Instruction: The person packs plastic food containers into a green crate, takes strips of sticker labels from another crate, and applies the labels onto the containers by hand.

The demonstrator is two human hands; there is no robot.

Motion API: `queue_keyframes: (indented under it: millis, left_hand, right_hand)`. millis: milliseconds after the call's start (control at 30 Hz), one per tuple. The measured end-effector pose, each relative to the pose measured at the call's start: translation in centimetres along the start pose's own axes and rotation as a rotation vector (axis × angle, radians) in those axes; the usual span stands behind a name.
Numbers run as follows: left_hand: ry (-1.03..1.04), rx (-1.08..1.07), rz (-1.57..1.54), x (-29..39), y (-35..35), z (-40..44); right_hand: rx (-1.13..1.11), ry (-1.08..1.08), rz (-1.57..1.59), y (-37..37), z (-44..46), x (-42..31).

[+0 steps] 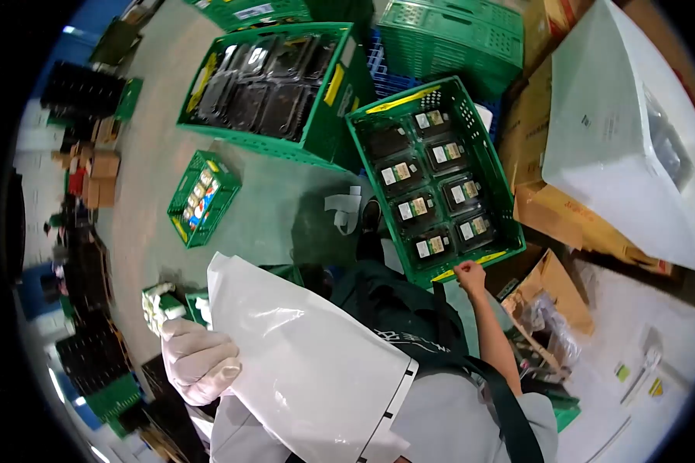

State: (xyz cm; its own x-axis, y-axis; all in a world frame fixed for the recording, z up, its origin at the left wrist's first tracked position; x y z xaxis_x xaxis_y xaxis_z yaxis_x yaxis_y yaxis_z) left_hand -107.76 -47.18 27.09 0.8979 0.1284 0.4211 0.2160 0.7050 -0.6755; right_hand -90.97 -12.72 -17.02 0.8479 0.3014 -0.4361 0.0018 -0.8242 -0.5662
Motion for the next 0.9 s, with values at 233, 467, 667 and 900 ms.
queue_keyframes:
  millis: [233,467,667,900]
  left_hand:
    - [-0.161,-0.128,0.156,11.5,-1.4,-3.1]
    - [-0.486,0.050,0.181,18.7,-1.9,-5.8]
    - [-0.225,1.063,-0.207,22.1,-4.7,-20.0]
    - [-1.378,1.406,0.006,17.6,-4.8,-35.7]
  right_hand:
    - [-0.095,-0.190,-0.132,-1.6,-0.4,0.0]
    - [-0.069,-0.432,-0.269,-0.7,1.0,-1.9]
    - [-0.252,-0.417,-0.361,1.3,-0.6,-3.4]
    - [-0.363,-0.440,-0.471,4.0,-3.7,-4.4]
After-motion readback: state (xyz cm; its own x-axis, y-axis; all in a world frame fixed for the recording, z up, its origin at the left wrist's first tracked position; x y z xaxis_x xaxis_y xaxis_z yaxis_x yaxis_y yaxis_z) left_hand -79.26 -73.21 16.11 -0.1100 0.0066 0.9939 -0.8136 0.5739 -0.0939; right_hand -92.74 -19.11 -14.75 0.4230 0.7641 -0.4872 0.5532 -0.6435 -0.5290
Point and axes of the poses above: each hand's wrist, its own z-axis towards the middle knuckle, its own y-axis out of the palm, x = y × z, the point moved 1 cm from there along z, towards the middle knuckle, and after that the axes turned 15 degrees about -z, right-handed, at the moved point
